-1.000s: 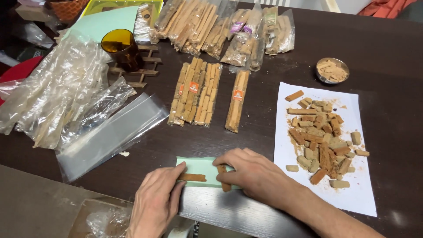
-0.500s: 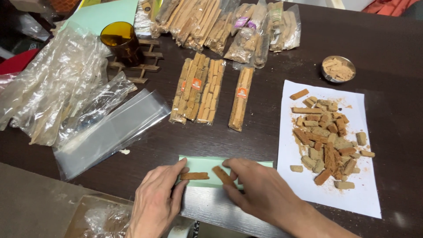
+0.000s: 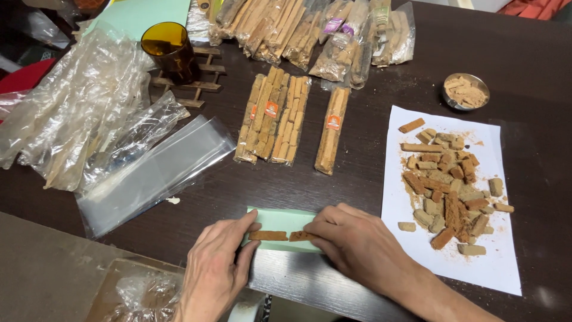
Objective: The person is meticulously arranging small, rectangular wooden pieces onto a green adhesive sheet, likely as part of a manufacturing or craft assembly process.
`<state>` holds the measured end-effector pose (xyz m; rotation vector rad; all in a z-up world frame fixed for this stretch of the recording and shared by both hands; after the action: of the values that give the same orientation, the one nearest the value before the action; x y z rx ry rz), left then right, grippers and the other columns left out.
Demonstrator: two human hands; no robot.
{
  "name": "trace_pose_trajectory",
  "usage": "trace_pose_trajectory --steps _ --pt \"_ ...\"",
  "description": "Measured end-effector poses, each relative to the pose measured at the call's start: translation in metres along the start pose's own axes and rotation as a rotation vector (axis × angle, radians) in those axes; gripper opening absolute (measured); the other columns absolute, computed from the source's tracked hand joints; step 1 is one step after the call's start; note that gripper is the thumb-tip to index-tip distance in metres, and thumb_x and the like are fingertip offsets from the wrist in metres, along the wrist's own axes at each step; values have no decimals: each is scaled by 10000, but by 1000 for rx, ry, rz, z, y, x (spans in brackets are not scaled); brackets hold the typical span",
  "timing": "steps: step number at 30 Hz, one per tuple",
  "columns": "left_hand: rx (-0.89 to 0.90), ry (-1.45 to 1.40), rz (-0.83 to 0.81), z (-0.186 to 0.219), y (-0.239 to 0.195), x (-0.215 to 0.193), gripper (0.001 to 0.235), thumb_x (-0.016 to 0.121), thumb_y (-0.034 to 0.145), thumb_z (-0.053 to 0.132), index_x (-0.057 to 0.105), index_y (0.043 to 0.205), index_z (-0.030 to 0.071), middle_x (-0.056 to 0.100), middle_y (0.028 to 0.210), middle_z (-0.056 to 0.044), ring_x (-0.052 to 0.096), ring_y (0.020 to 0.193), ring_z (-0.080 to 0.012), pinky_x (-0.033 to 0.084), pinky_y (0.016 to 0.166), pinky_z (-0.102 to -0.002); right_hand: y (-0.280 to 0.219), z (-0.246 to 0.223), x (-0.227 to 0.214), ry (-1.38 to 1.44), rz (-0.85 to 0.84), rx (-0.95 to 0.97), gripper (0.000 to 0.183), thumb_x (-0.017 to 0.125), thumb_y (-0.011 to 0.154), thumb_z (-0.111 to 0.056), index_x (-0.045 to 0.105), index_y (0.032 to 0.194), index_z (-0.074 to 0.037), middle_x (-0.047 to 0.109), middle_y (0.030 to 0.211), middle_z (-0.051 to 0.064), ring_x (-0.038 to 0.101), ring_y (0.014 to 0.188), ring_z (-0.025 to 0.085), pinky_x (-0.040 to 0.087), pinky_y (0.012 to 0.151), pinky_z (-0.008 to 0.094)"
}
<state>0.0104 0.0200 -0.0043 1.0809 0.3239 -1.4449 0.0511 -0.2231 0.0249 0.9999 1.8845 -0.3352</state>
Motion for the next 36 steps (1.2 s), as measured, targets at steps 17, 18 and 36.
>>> trace_pose_trajectory --steps 17,18,36 --pt "13 0 -4 -4 1 2 419 652 944 184 604 1353 110 767 1068 8 700 926 -194 523 819 -370 -15 -1 -15 405 18 339 603 672 908 -96 535 1487 -186 630 1018 5 664 833 122 575 804 239" --pt "15 4 -7 -4 2 2 424 649 944 175 601 1360 109 762 1064 3 696 926 -198 522 820 -370 -17 1 -11 450 58 301 484 682 910 -67 606 1382 -142 633 992 13 666 790 105 566 728 228" --pt "34 -23 -48 3 4 -2 416 664 939 155 610 1347 97 756 1044 -17 698 922 -225 533 856 -384 -17 3 1 77 65 116 188 669 962 -261 757 1091 -157 715 935 -31 609 825 200 523 627 350"
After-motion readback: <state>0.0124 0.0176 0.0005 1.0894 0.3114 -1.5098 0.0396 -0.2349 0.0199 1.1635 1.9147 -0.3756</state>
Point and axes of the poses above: each hand's wrist, its own y-axis towards the middle knuckle, its own x-axis out of the palm, z = x × y, the point moved 2 cm from there along y, towards the middle knuckle
